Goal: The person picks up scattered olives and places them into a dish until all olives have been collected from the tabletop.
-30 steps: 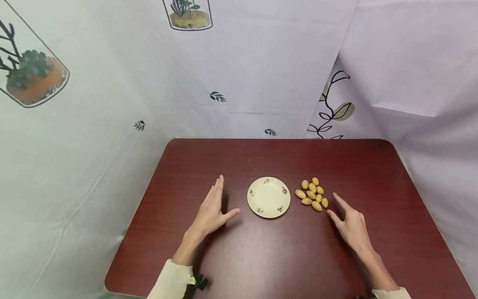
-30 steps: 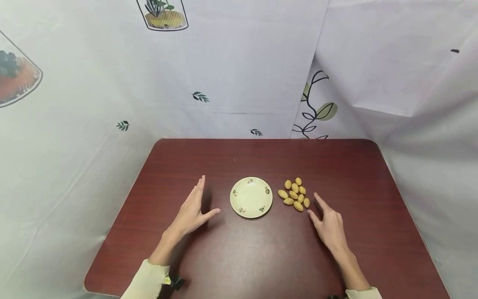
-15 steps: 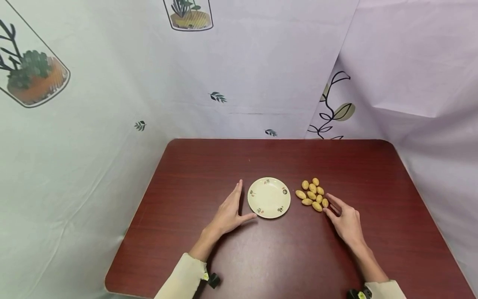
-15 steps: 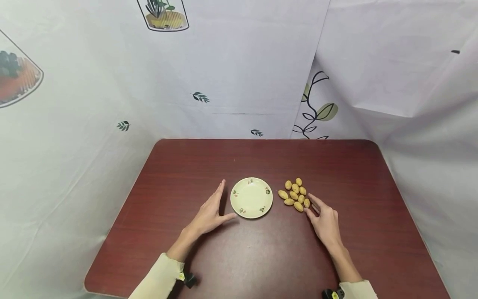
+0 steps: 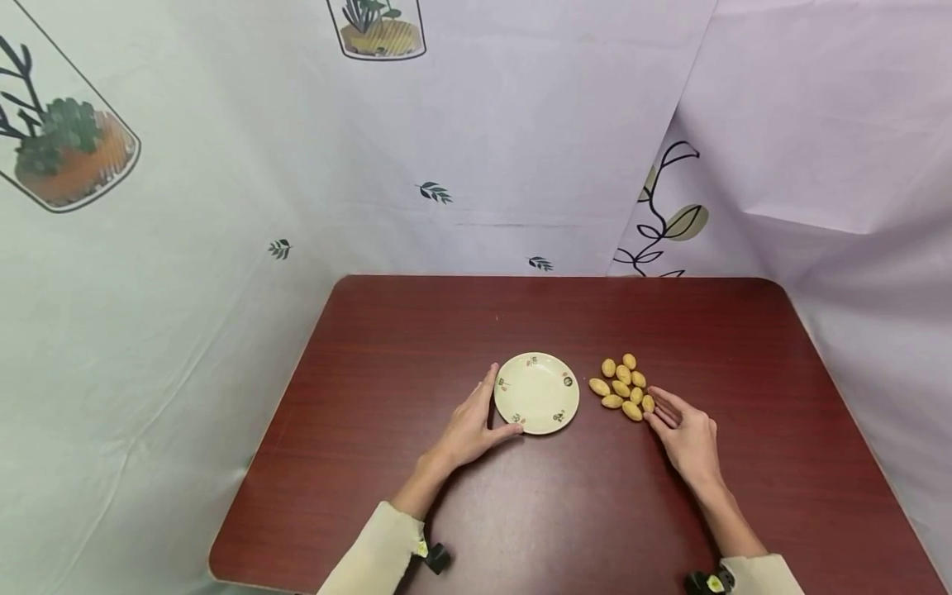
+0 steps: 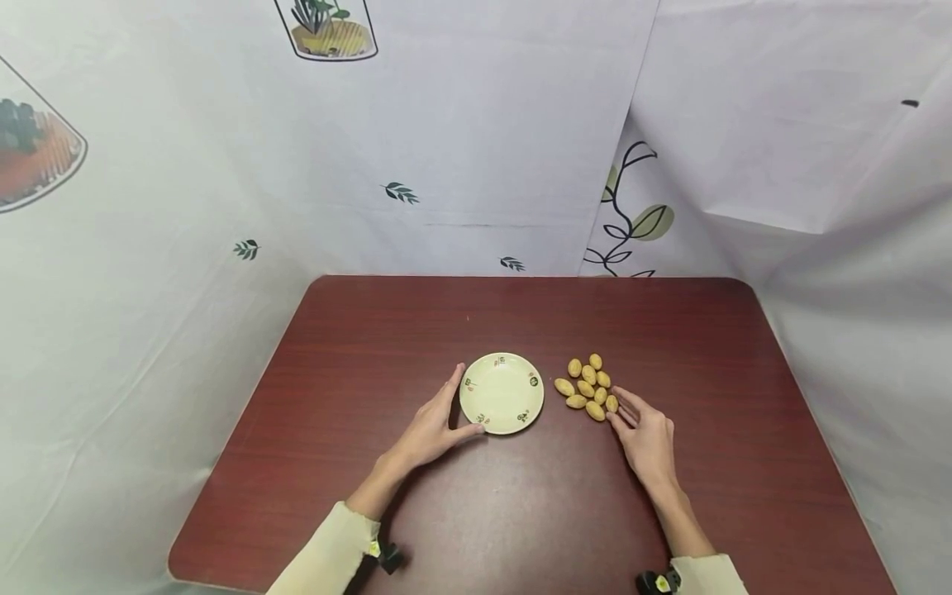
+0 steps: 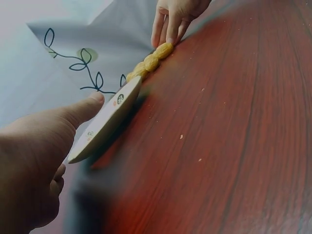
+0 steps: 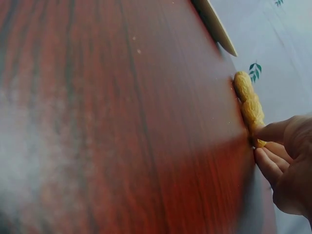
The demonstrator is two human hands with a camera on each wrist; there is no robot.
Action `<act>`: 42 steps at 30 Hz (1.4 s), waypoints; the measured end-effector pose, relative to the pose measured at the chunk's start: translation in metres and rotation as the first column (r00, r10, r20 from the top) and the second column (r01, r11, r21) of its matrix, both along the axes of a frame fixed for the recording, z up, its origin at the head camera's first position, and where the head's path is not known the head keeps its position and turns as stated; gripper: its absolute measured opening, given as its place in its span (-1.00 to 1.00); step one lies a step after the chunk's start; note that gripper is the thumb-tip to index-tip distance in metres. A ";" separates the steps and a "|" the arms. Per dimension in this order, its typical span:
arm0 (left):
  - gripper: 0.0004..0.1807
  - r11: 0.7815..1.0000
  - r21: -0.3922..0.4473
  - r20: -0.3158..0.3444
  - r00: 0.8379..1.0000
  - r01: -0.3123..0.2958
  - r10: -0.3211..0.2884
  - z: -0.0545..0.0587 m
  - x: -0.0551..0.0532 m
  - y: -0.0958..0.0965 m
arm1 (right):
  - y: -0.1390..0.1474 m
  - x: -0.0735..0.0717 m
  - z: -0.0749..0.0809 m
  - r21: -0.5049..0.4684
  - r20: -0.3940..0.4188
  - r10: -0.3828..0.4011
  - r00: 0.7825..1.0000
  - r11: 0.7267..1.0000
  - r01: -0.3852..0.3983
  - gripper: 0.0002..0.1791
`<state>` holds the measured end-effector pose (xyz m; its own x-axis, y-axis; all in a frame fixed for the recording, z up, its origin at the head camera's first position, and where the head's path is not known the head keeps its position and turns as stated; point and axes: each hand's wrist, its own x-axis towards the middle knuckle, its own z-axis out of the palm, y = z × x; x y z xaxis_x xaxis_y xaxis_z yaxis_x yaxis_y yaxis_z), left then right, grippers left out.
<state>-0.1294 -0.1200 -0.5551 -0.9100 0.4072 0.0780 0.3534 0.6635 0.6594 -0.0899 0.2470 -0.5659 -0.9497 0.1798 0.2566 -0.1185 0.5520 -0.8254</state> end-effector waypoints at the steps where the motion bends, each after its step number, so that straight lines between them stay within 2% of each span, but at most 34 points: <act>1: 0.28 1.000 0.008 -0.008 1.000 0.003 -0.003 -0.001 0.000 0.001 | 0.000 0.000 0.000 -0.002 -0.002 0.001 1.000 1.000 -0.001 -0.48; 11: 0.25 1.000 0.019 -0.020 1.000 0.001 0.000 -0.007 0.002 0.005 | 0.001 -0.002 -0.002 0.004 -0.001 -0.015 1.000 1.000 0.015 -0.52; 18: 0.23 1.000 0.026 -0.021 1.000 -0.002 0.003 -0.010 0.002 0.006 | -0.001 -0.003 -0.002 -0.090 0.031 -0.030 0.999 0.995 0.032 -0.55; 24: 0.21 0.999 0.033 -0.042 0.999 -0.003 0.004 -0.012 0.002 0.006 | -0.003 -0.003 0.004 -0.119 0.046 -0.062 0.997 0.991 0.067 -0.57; 29: 0.22 0.999 0.034 -0.036 0.999 -0.005 0.007 -0.013 0.002 0.006 | -0.005 -0.006 0.015 -0.150 0.026 -0.082 0.996 0.985 0.085 -0.59; 42: 0.23 1.000 0.026 -0.045 0.999 0.000 0.001 -0.011 0.003 0.005 | -0.039 -0.020 0.036 -0.275 -0.023 0.016 1.000 0.961 -0.022 -0.62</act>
<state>-0.1269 -0.1153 -0.5665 -0.9057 0.4037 0.1293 0.3825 0.6467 0.6599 -0.1098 0.2078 -0.5301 -0.9487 0.2284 0.2188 -0.1448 0.3015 -0.9424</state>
